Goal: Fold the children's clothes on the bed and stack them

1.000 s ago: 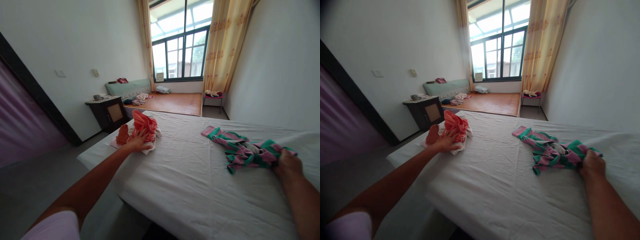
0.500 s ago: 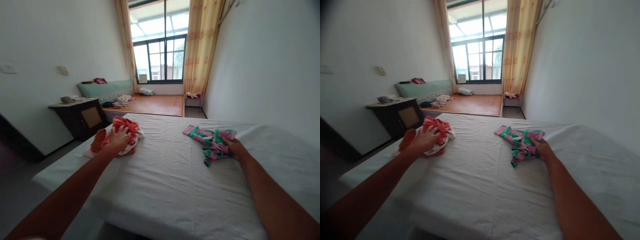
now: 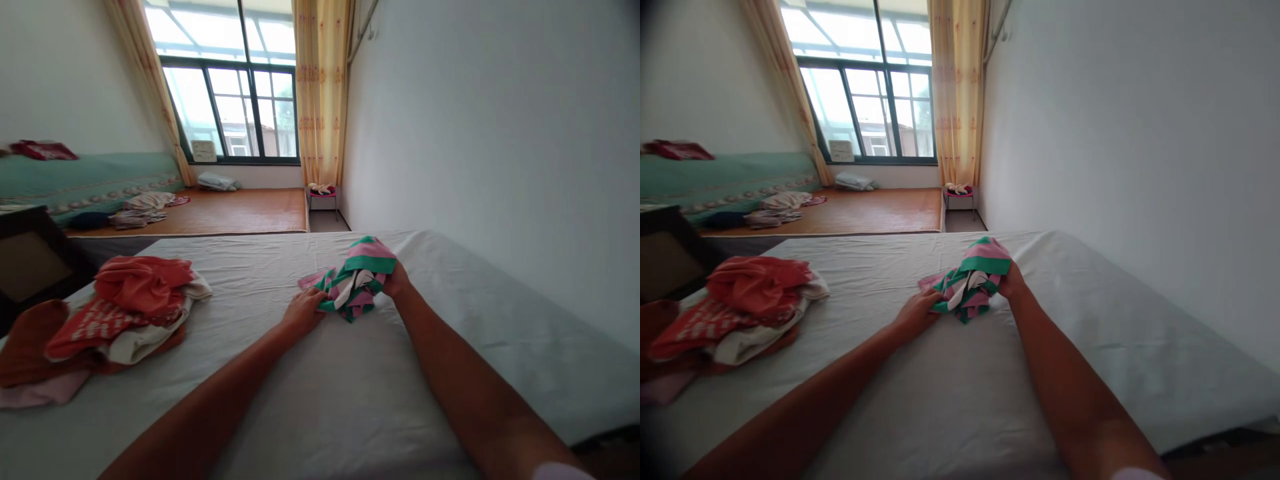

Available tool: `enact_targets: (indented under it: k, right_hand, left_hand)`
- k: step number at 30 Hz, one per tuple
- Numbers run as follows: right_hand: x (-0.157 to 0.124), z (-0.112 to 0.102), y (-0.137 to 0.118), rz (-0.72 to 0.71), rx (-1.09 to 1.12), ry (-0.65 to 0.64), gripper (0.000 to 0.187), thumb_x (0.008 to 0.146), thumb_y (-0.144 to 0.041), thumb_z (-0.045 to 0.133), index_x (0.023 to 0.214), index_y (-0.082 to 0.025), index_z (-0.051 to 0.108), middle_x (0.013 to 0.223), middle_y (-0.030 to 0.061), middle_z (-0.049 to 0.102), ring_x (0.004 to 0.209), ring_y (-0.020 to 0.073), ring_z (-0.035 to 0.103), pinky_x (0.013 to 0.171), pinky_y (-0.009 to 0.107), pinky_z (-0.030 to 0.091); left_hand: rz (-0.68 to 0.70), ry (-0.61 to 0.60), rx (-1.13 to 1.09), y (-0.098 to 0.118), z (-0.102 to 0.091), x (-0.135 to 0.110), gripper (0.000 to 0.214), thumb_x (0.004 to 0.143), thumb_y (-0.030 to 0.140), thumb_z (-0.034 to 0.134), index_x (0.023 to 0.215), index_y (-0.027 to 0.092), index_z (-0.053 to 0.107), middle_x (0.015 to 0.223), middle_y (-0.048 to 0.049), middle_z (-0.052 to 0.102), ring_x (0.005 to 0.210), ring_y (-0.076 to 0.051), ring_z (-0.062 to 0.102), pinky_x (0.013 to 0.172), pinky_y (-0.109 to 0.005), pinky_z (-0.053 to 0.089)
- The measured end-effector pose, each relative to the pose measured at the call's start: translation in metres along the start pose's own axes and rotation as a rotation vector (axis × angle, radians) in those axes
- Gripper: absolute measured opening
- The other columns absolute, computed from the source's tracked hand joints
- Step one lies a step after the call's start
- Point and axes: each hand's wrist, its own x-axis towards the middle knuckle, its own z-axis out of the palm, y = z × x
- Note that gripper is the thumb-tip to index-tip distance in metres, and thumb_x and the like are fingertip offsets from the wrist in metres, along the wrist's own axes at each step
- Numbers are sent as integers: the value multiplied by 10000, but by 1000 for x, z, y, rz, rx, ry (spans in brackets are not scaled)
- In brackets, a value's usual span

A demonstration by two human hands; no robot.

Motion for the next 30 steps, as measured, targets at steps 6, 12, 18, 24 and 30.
enact_targets:
  k: [6, 12, 18, 24, 30]
  right_hand:
    - [6, -12, 1, 58, 100, 157, 197, 802, -351, 637, 909, -186, 635, 666, -13, 683, 563, 130, 635, 558, 237, 561]
    - [9, 12, -7, -101, 337, -28, 148, 877, -338, 577, 949, -209, 587, 739, -22, 677, 577, 89, 632, 497, 167, 517]
    - [12, 8, 29, 31, -82, 228, 308, 821, -226, 616, 1116, -237, 530, 1223, 59, 620, 765, 114, 685, 621, 224, 542]
    - [17, 9, 61, 102, -485, 139, 217, 829, -182, 567, 1044, -183, 598, 1072, 74, 699, 648, 81, 652, 516, 166, 456]
    - [21, 10, 74, 100, -549, 170, 194, 823, -160, 542, 1009, -167, 598, 994, 78, 711, 580, 77, 632, 473, 161, 437]
  left_hand:
    - [-129, 316, -376, -21, -48, -11, 201, 796, 253, 517, 922, 179, 655, 740, -2, 642, 686, -166, 585, 654, -267, 463]
    - [-283, 729, -811, -41, -109, -12, 385, 703, 349, 662, 1039, 160, 645, 839, -11, 667, 675, -136, 592, 620, -228, 471]
    - [-355, 908, -395, -86, -99, -20, 515, 684, 219, 648, 1191, 165, 575, 1195, -120, 580, 1053, -225, 581, 919, -360, 471]
    - [-7, 133, -221, -48, -58, -26, 321, 848, 410, 554, 1070, 213, 676, 1082, -76, 672, 1016, -227, 610, 892, -351, 484]
    - [33, -13, 93, -24, -24, -26, 291, 881, 295, 519, 1143, 255, 640, 1171, -65, 626, 1117, -233, 544, 934, -367, 426]
